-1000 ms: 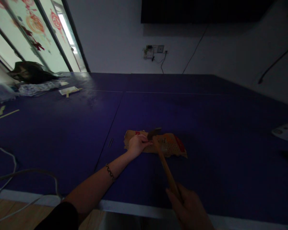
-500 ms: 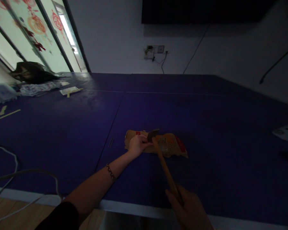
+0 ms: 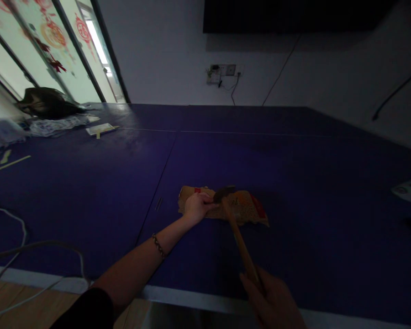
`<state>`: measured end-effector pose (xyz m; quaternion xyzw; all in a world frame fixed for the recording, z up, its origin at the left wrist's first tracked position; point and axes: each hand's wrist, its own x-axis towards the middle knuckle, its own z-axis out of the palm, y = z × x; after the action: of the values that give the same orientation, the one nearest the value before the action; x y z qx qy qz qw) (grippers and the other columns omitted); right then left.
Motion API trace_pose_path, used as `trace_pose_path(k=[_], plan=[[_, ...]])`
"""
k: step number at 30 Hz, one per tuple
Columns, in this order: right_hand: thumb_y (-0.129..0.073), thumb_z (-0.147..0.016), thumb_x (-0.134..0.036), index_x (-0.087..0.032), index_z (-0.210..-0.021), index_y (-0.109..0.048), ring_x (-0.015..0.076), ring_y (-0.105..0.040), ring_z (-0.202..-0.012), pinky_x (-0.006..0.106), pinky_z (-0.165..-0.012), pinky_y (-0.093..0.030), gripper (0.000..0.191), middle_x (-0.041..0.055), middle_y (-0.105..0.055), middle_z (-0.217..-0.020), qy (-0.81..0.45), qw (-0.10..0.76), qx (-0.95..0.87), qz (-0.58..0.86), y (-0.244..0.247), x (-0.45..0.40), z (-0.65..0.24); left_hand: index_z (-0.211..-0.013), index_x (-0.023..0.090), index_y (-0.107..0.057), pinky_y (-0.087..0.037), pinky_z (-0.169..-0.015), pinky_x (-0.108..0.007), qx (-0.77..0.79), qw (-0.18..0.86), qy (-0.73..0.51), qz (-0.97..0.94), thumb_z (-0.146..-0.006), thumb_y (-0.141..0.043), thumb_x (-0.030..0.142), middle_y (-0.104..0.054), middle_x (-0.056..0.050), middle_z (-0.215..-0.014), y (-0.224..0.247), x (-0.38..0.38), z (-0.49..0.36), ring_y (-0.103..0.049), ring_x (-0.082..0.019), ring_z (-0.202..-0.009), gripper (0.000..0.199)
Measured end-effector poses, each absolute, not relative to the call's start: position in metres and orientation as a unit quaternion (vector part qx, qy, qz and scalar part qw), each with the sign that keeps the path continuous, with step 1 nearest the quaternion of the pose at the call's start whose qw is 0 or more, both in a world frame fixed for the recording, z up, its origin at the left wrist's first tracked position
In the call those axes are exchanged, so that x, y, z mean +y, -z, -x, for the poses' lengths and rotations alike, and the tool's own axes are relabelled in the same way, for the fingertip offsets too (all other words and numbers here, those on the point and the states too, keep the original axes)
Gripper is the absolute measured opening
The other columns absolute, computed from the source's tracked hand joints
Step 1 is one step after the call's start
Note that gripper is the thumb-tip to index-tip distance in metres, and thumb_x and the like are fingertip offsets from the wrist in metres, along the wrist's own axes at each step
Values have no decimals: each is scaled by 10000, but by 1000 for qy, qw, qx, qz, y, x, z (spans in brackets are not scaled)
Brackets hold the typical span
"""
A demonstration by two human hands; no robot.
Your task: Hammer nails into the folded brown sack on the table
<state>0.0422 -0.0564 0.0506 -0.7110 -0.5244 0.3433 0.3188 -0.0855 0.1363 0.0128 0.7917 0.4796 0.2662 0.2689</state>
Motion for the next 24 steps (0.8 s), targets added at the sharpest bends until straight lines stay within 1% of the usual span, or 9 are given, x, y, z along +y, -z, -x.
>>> trace_pose_path(k=[2,5,8,11,13,15,17,21,24], plan=[[-424,-732,-409,-204,-561,-497,118,-401,-393,236,-389,-284,277,-55,-378,-413,-337,321,-528,710,-51,-56,-42,-733,219,-706,-383,-572,-189,480,269,-264,-792,-723,-622,349,-664,30,-821,-12,137,86,-593,-115,-716,156],[-418,-740,-410,-211,-558,-475,117,-395,-381,242,-396,-281,275,-63,-365,-406,-333,325,-522,715,-55,-57,-41,-743,229,-708,-383,-567,-185,482,274,-266,-789,-722,-616,376,-662,30,-814,-12,137,85,-593,-112,-710,174],[-414,-745,-412,-205,-580,-498,121,-415,-383,247,-409,-289,278,-51,-407,-417,-322,330,-528,713,-58,-57,-40,-756,235,-709,-389,-580,-186,485,280,-267,-785,-722,-618,368,-665,28,-797,-13,136,85,-594,-111,-704,164],[-418,-745,-413,-196,-600,-539,135,-449,-413,246,-409,-300,288,-29,-459,-436,-305,321,-546,711,-55,-54,-39,-709,220,-707,-387,-569,-190,492,277,-257,-784,-721,-621,341,-666,27,-788,-14,136,85,-594,-119,-711,150],[-426,-739,-418,-199,-576,-536,143,-465,-425,244,-405,-311,294,-18,-477,-436,-293,315,-551,715,-51,-53,-38,-664,205,-701,-384,-560,-193,496,272,-251,-785,-720,-619,344,-666,24,-780,-15,136,85,-595,-128,-723,171],[-428,-731,-432,-204,-562,-525,144,-468,-414,240,-389,-314,300,-19,-472,-426,-291,318,-548,717,-49,-53,-37,-660,202,-699,-389,-570,-195,494,272,-249,-787,-724,-613,350,-667,23,-783,-15,136,85,-597,-133,-739,183],[-432,-726,-449,-206,-583,-534,136,-447,-383,235,-362,-299,300,-30,-448,-414,-305,328,-538,714,-49,-56,-38,-697,215,-703,-398,-592,-197,491,274,-251,-788,-723,-615,350,-669,26,-806,-15,136,85,-598,-133,-749,163],[-456,-736,-483,-203,-605,-529,101,-348,-304,219,-303,-256,317,-65,-379,-373,-363,342,-491,715,-50,-63,-45,-771,234,-706,-413,-648,-205,480,272,-261,-792,-721,-622,350,-675,21,-834,-15,136,85,-602,-132,-761,151],[-468,-747,-516,-194,-598,-502,79,-324,-292,197,-295,-266,357,-75,-366,-360,-416,394,-452,684,-48,-66,-56,-813,245,-702,-420,-674,-211,474,274,-267,-793,-722,-617,368,-677,20,-835,-15,135,85,-605,-134,-774,175]])
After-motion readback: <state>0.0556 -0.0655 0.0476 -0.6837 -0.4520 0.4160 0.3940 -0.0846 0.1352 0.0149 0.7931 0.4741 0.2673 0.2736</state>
